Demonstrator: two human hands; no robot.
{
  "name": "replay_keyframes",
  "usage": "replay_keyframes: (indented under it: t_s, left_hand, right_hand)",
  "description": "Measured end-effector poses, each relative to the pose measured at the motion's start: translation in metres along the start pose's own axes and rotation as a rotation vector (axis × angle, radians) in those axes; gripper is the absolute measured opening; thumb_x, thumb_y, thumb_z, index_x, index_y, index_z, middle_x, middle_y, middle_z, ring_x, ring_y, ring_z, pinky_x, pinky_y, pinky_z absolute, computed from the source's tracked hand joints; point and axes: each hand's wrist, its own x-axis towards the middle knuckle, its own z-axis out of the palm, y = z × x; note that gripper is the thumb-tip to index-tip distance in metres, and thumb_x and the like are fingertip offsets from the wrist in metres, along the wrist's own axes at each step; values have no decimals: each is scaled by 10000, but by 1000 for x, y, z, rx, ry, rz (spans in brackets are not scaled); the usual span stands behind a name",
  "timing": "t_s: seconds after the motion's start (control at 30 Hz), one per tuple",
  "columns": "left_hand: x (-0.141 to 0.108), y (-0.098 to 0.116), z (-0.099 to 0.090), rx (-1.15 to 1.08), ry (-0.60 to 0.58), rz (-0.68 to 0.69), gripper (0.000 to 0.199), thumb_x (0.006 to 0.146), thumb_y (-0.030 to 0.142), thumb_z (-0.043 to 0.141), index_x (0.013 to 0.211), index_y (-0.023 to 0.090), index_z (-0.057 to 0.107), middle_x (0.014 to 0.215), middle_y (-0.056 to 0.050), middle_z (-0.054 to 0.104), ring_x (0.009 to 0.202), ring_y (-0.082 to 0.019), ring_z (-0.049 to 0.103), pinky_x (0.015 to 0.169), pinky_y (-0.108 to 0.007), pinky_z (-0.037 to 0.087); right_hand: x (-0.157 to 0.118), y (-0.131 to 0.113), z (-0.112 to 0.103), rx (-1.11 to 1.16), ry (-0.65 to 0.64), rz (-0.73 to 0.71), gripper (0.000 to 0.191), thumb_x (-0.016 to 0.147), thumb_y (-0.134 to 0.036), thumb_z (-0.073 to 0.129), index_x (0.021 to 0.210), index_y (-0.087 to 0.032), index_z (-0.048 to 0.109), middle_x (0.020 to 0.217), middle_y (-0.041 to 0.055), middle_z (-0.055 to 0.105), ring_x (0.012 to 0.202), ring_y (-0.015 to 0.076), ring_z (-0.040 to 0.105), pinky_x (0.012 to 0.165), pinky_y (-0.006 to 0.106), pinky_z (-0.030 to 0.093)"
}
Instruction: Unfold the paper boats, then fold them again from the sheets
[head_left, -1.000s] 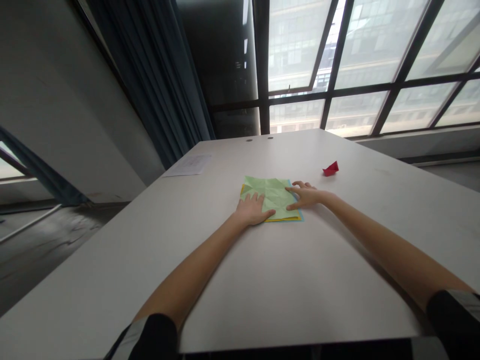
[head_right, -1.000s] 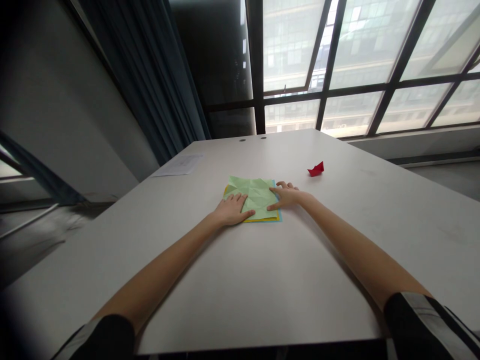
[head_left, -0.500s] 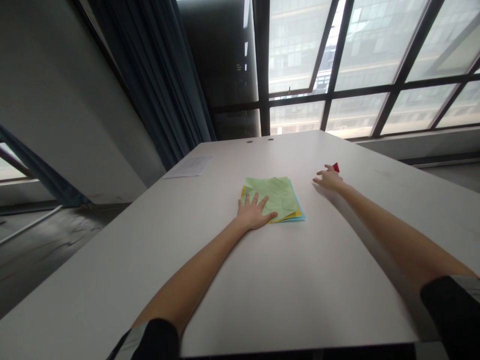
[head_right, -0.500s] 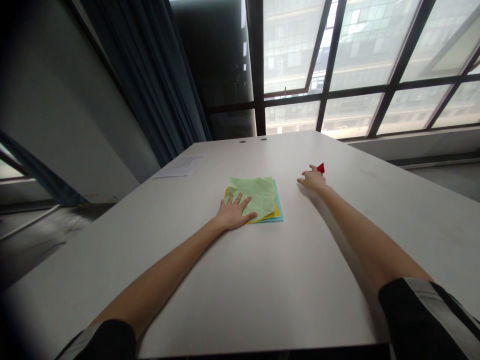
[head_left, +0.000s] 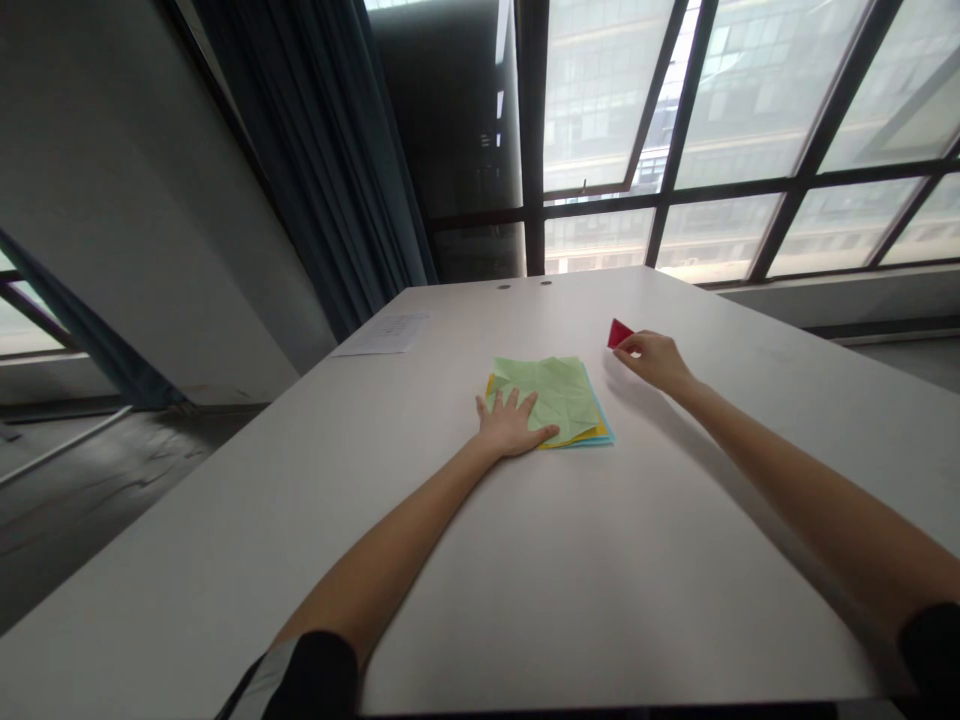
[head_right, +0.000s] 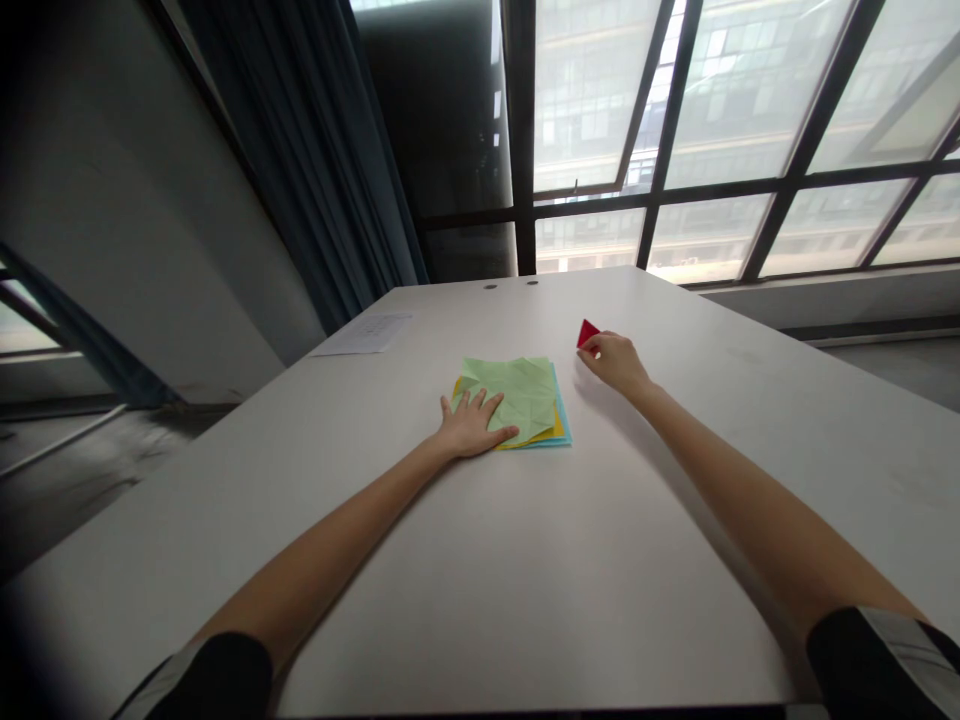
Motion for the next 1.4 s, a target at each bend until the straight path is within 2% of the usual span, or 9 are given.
replay_keyframes:
  t_s: [0.13, 0.23, 0.3, 0.37, 0.5, 0.63, 0.77, 1.1, 1.4]
  left_hand:
    - [2, 4, -12, -159, 183, -59, 613, 777, 621, 361, 1261, 248, 416, 1369, -136, 371, 1278, -337, 264, 990, -626, 3]
    - [3, 7, -22, -367, 397, -27, 572, 799, 526, 422, 1263, 193, 384, 1269, -159, 467, 1210, -297, 380, 1020, -522, 164]
    - [6, 10, -25, -586, 456, 0, 582, 778, 488, 490, 1247, 163, 377, 1165, -161, 535, 1118, -275, 476, 968, -445, 301]
    - [10, 14, -26, -836, 428, 4, 529, 749, 424, 562, 1183, 162, 411, 1025, -125, 600, 980, -239, 561, 879, -387, 394]
    - [14, 22, -25, -1257, 232, -15, 395, 716, 244, 600, 1068, 192, 427, 821, -27, 628, 715, -152, 605, 663, -287, 469]
    - [10, 28, -26, -1451, 95, 28, 409, 716, 176, 572, 1089, 208, 408, 733, 20, 617, 582, -108, 584, 569, -236, 462]
    - [5, 33, -28, -1481, 53, 28, 481, 731, 89, 501, 1184, 176, 364, 624, 47, 572, 475, -77, 531, 492, -183, 422]
    - [5, 36, -25, -1424, 67, 19, 483, 742, 52, 435, 1210, 150, 368, 624, 35, 566, 453, -79, 510, 483, -192, 429]
    - [4, 38, -27, -1463, 34, 27, 458, 754, 56, 431, 1195, 164, 369, 651, 35, 582, 467, -74, 534, 492, -197, 464]
  right_hand:
    - [-13, -50, -12, 253, 15, -162, 82, 722, -270, 541, 716, -202, 587, 758, 37, 621, 702, 175, 585, 675, 297, 459]
    - [-24, -75, -15, 371, -86, -259, 33, 707, -200, 512, 701, -215, 541, 730, 17, 603, 682, 161, 575, 668, 291, 458]
    - [-31, -85, -16, 411, -153, -313, 43, 706, -185, 503, 694, -221, 523, 728, 12, 596, 685, 157, 569, 668, 283, 455]
    - [-36, -91, -18, 424, -201, -366, 51, 716, -182, 495, 711, -224, 524, 742, 14, 600, 703, 158, 568, 671, 278, 447]
    - [-43, -97, -20, 430, -263, -414, 27, 746, -235, 510, 724, -224, 522, 741, 19, 607, 692, 155, 565, 656, 270, 433]
    - [-44, -99, -19, 496, -298, -246, 133, 759, -350, 544, 790, -225, 510, 660, -8, 613, 591, 136, 565, 566, 244, 415]
    - [-40, -97, -17, 491, -265, -148, 199, 757, -387, 556, 837, -205, 539, 600, -20, 609, 520, 116, 550, 534, 225, 389]
    - [-43, -100, -18, 376, -307, -240, 210, 727, -395, 603, 811, -211, 657, 597, -22, 599, 533, 95, 523, 550, 209, 364]
    - [-44, -98, -13, 239, -248, -213, 246, 719, -449, 602, 789, -221, 665, 608, -17, 616, 537, 101, 522, 540, 212, 346]
